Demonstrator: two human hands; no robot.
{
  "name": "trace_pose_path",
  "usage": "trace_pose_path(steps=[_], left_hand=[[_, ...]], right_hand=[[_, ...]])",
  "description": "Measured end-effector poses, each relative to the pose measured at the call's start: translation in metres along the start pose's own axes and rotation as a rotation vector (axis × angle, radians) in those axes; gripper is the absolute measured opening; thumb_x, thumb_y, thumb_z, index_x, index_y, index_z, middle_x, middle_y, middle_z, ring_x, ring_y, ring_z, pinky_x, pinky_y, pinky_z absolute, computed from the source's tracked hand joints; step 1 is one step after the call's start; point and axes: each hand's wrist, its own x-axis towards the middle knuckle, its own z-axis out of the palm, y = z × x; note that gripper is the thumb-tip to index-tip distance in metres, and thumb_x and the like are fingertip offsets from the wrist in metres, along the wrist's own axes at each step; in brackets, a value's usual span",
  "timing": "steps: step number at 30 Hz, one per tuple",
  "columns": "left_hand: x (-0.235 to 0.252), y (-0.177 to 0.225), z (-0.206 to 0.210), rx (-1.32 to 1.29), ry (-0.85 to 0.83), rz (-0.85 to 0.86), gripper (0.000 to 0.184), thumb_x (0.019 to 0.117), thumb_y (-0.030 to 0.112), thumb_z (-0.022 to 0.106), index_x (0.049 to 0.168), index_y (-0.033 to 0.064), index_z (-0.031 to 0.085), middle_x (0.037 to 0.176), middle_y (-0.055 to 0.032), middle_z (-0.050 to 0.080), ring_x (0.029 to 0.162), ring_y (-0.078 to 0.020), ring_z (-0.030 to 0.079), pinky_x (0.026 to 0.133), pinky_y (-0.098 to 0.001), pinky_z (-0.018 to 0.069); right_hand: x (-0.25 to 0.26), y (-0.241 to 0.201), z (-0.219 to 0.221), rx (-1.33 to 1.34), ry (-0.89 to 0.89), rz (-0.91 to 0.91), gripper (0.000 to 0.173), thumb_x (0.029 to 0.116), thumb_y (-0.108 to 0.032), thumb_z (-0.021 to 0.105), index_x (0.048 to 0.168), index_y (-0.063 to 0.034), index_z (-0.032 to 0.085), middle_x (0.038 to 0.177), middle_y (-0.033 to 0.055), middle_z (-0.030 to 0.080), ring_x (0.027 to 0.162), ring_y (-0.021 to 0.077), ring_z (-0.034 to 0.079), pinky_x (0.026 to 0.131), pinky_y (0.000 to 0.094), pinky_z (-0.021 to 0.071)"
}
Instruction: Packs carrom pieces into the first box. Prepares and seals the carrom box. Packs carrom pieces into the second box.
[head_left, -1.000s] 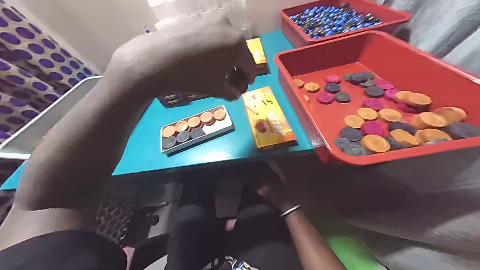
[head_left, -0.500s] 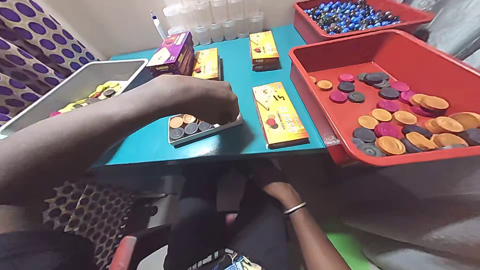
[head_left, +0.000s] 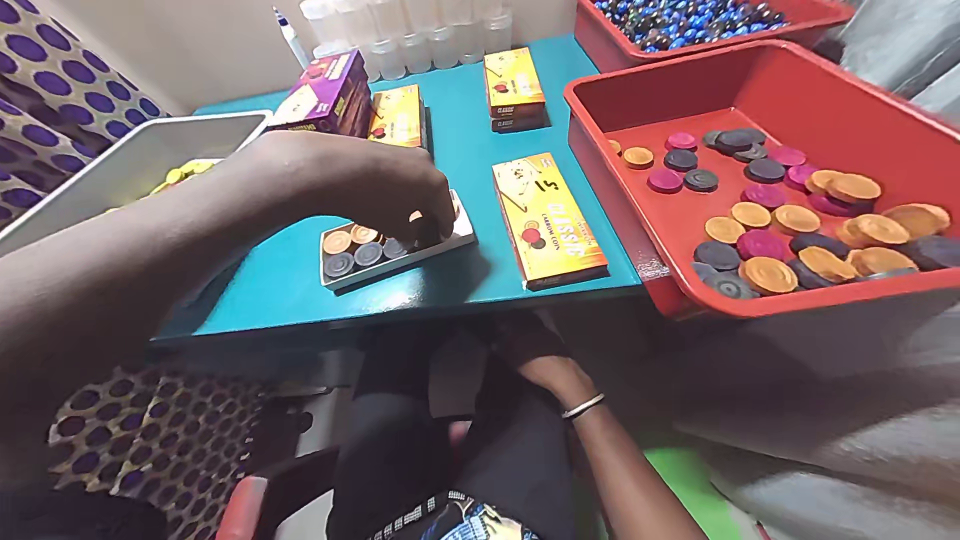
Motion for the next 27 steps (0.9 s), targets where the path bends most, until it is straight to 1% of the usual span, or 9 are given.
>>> trace_pose_path(steps=[4,6,9,11,14,18,23,26,27], left_hand=[[0.009,0.059,-0.044,0.033,-0.052,-0.287,0.035,0.0807,0.013,0.081,0.113,0.0249,0.076,0.100,0.0080,0.076,0.082,-0.0082,0.071,0.073,-0.0375,0.0600],[0.025,0.077,-0.062,0.040,-0.081,-0.392,0.031,0.0854,0.009,0.081,0.114,0.0162,0.070,0.097,0.0047,0.074,0.083,-0.0109,0.071,0.076,-0.0372,0.0582],[0.038,0.068,-0.052,0.034,-0.030,-0.310,0.016,0.0847,0.009,0.081,0.098,0.0106,0.072,0.090,-0.0019,0.071,0.080,-0.0151,0.069,0.073,-0.0374,0.0578],[0.042,0.063,-0.043,0.040,-0.020,-0.237,0.014,0.0835,0.006,0.080,0.095,0.0081,0.073,0.089,-0.0054,0.069,0.083,-0.0187,0.068,0.074,-0.0382,0.0563],[0.045,0.066,-0.042,0.055,-0.057,-0.258,0.020,0.0840,0.011,0.082,0.102,0.0107,0.075,0.095,-0.0066,0.067,0.088,-0.0204,0.067,0.077,-0.0378,0.0553],[0.043,0.068,-0.046,-0.037,-0.073,-0.300,0.037,0.0767,0.010,0.088,0.111,0.0124,0.076,0.099,-0.0049,0.072,0.091,-0.0196,0.069,0.082,-0.0406,0.0571],[0.038,0.065,-0.042,-0.062,-0.052,-0.243,0.015,0.0886,0.011,0.078,0.103,0.0133,0.076,0.086,0.0022,0.074,0.079,-0.0106,0.071,0.076,-0.0349,0.0594],[0.048,0.042,-0.056,0.076,0.268,-0.051,0.008,0.0928,0.025,0.071,0.094,0.0183,0.077,0.078,0.0045,0.072,0.066,-0.0058,0.066,0.061,-0.0323,0.0555],[0.059,0.040,-0.074,0.098,0.362,-0.079,0.012,0.0958,0.029,0.068,0.096,0.0198,0.075,0.081,0.0048,0.070,0.069,-0.0046,0.065,0.062,-0.0316,0.0550]], right_hand=[[-0.001,0.000,0.001,0.017,0.009,-0.024,0.048,0.1050,-0.043,0.053,0.139,-0.0104,0.063,0.137,0.0166,0.064,0.132,0.0348,0.058,0.111,0.0565,0.0440],[-0.006,-0.004,-0.002,0.041,0.003,0.015,0.044,0.1036,-0.038,0.057,0.135,-0.0081,0.065,0.135,0.0179,0.065,0.130,0.0355,0.059,0.109,0.0569,0.0457],[-0.024,-0.026,-0.022,0.071,-0.182,0.272,0.047,0.1045,-0.035,0.056,0.137,-0.0020,0.062,0.137,0.0227,0.063,0.132,0.0388,0.058,0.109,0.0604,0.0432],[-0.029,-0.035,-0.032,0.063,-0.304,0.379,0.049,0.1069,-0.036,0.051,0.139,0.0003,0.060,0.140,0.0238,0.061,0.134,0.0404,0.057,0.109,0.0624,0.0418],[-0.026,-0.033,-0.032,0.037,-0.360,0.370,0.050,0.1091,-0.037,0.046,0.142,-0.0007,0.058,0.143,0.0231,0.060,0.136,0.0403,0.055,0.110,0.0618,0.0407],[-0.005,-0.001,0.003,0.047,-0.102,0.093,0.053,0.1055,-0.043,0.053,0.148,-0.0126,0.055,0.147,0.0162,0.058,0.140,0.0346,0.052,0.115,0.0578,0.0396],[-0.006,-0.004,0.001,0.056,-0.106,0.064,0.050,0.1061,-0.041,0.052,0.145,-0.0112,0.057,0.142,0.0171,0.061,0.136,0.0342,0.055,0.114,0.0566,0.0413],[-0.018,-0.015,-0.012,0.070,-0.272,0.291,0.048,0.1077,-0.035,0.049,0.143,-0.0039,0.058,0.144,0.0214,0.059,0.137,0.0390,0.054,0.112,0.0610,0.0403],[-0.024,-0.015,-0.012,0.092,-0.264,0.335,0.049,0.1079,-0.036,0.049,0.143,-0.0028,0.058,0.146,0.0219,0.058,0.138,0.0395,0.052,0.113,0.0608,0.0386]])
